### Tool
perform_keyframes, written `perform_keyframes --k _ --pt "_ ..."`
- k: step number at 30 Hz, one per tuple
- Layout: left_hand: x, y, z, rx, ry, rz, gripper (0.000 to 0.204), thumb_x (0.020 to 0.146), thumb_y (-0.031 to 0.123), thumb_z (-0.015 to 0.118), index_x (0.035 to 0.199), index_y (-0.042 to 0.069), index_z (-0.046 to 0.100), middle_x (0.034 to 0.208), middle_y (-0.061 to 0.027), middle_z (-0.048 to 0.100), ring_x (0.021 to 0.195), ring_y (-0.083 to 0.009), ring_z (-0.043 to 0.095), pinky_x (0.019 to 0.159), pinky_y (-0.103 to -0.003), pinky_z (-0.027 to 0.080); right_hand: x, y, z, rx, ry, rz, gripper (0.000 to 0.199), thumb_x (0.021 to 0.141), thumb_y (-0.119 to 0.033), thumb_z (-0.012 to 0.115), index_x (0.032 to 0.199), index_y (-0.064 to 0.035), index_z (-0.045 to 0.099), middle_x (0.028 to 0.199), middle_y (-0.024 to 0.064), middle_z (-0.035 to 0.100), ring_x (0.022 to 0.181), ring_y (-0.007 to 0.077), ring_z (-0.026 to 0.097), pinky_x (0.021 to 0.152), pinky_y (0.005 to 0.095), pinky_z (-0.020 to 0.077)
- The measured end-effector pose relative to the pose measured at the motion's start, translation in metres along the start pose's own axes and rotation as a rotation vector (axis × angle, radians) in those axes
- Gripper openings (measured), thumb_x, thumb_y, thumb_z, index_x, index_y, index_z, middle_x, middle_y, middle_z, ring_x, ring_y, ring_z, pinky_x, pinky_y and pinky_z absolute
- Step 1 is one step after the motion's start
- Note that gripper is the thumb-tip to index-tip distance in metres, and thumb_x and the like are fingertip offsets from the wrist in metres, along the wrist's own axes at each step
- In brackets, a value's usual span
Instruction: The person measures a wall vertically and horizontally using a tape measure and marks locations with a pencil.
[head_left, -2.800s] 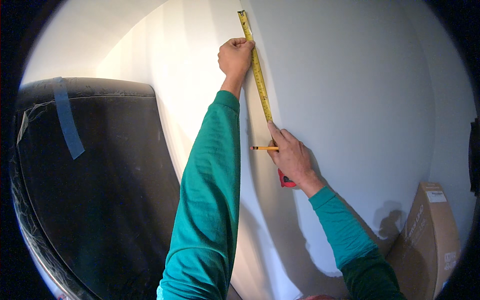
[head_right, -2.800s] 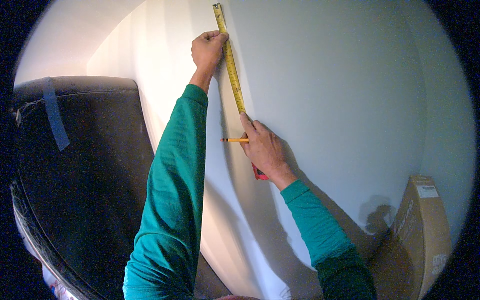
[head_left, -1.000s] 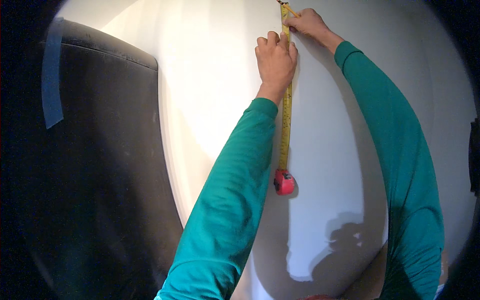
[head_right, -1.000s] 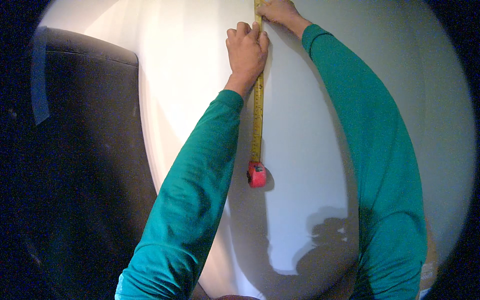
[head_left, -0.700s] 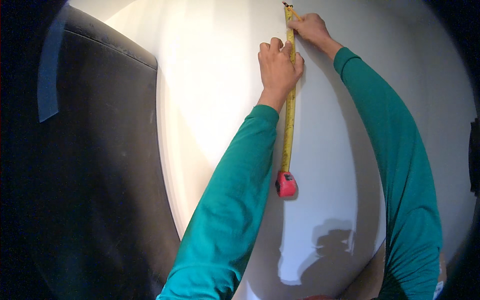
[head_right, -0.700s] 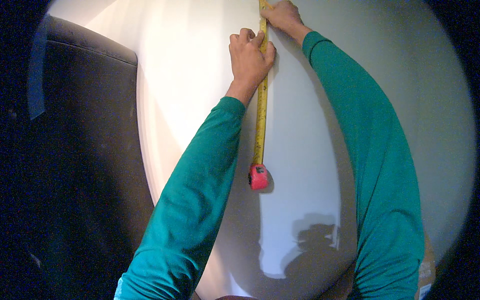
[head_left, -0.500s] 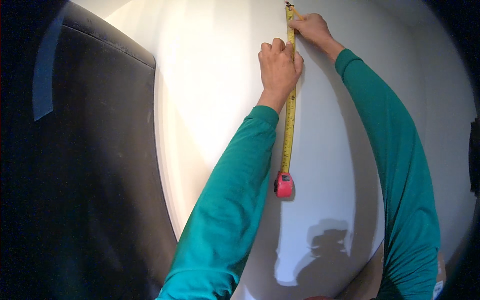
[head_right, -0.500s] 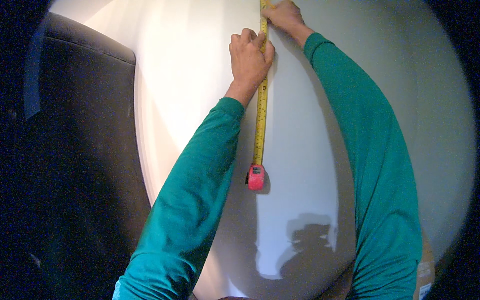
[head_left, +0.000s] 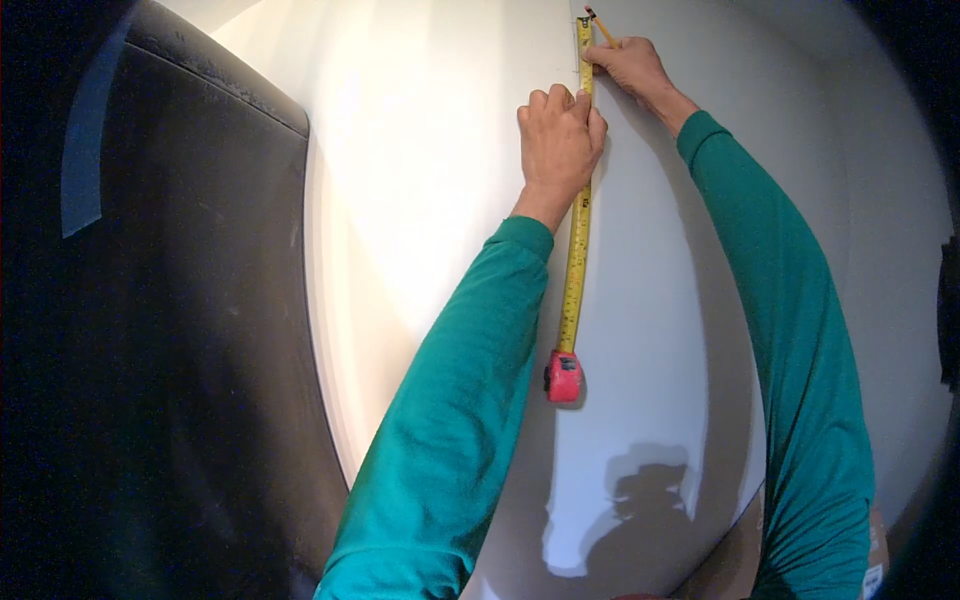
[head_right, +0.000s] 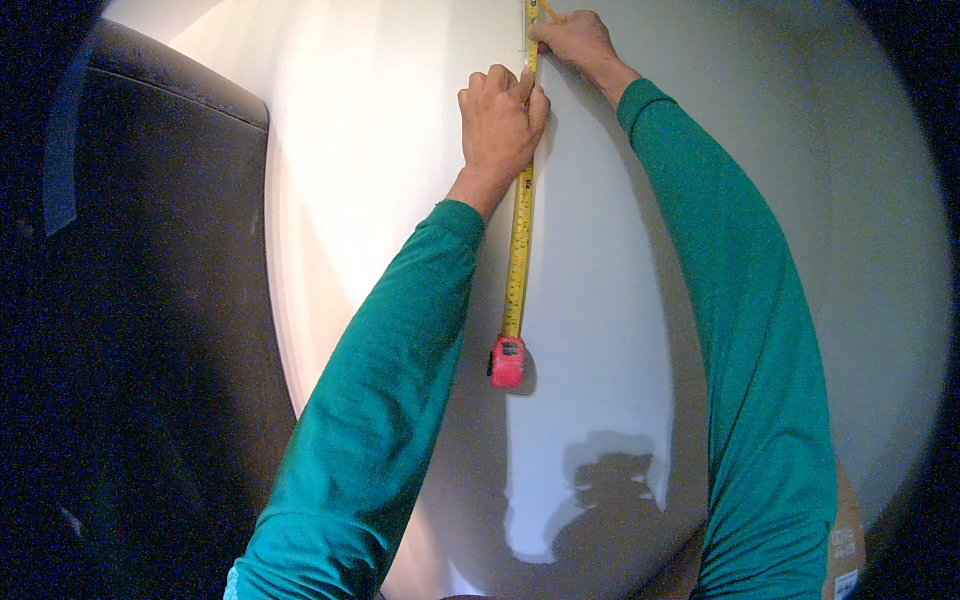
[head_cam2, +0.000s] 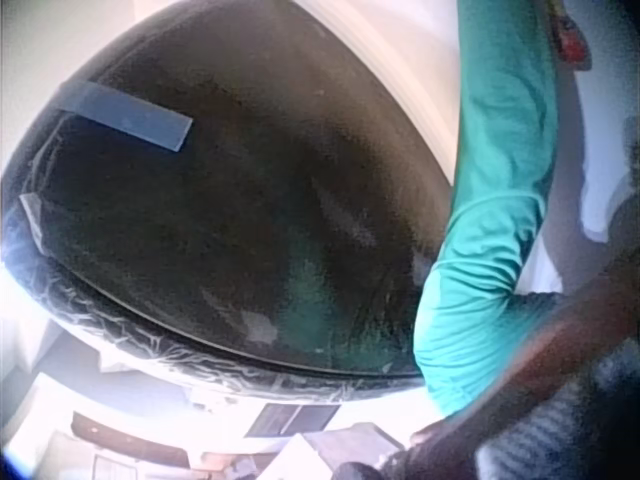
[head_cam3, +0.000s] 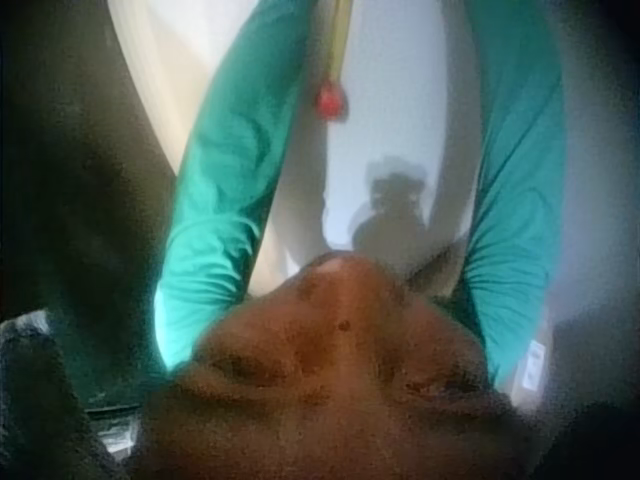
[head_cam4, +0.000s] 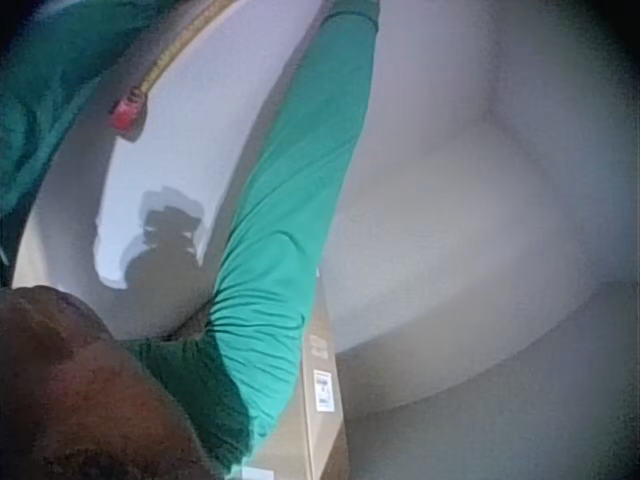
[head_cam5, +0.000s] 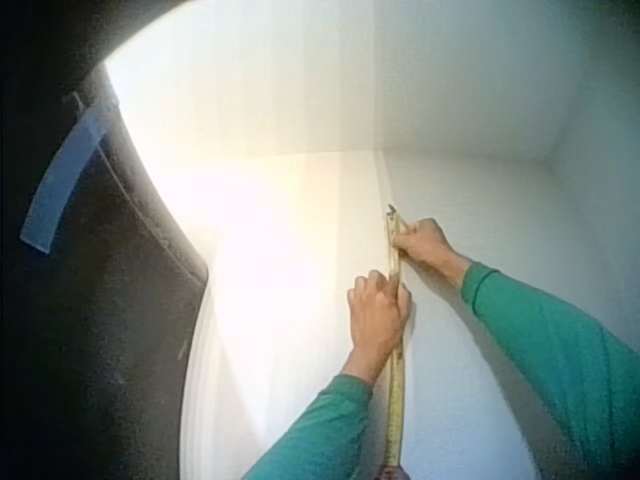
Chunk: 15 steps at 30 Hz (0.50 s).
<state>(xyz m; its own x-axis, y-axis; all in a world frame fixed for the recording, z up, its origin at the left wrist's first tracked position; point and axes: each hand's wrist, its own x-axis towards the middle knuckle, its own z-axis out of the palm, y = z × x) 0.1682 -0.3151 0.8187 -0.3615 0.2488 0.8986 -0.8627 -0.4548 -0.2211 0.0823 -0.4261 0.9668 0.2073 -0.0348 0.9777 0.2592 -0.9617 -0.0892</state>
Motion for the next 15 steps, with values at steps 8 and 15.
perform_keyframes --k 8,15 --pt "-0.002 -0.004 -0.001 -0.003 0.016 0.011 0.031 0.094 0.027 0.064 0.113 0.006 0.078 0.096 -0.0098 0.063 0.095 -0.0284 0.056 0.081 -0.045 0.043 -0.01 -0.008 0.004 0.006 -0.01 -0.022 0.038 0.086 -0.035 0.08 0.1 -0.0004 0.078 0.092 0.0085 0.075 0.086 0.0153 0.07 0.08 0.0309 0.0548" --pt "-0.002 -0.001 -0.002 0.023 -0.009 0.029 0.032 0.094 0.026 0.065 0.115 0.005 0.077 0.096 -0.0098 0.063 0.094 -0.0292 0.056 0.079 -0.046 0.044 -0.006 0.0 0.006 0.02 0.075 -0.081 0.037 0.075 -0.038 0.078 0.085 -0.0029 0.082 0.078 0.0093 0.077 0.072 0.0189 0.073 0.075 0.0346 0.0578"
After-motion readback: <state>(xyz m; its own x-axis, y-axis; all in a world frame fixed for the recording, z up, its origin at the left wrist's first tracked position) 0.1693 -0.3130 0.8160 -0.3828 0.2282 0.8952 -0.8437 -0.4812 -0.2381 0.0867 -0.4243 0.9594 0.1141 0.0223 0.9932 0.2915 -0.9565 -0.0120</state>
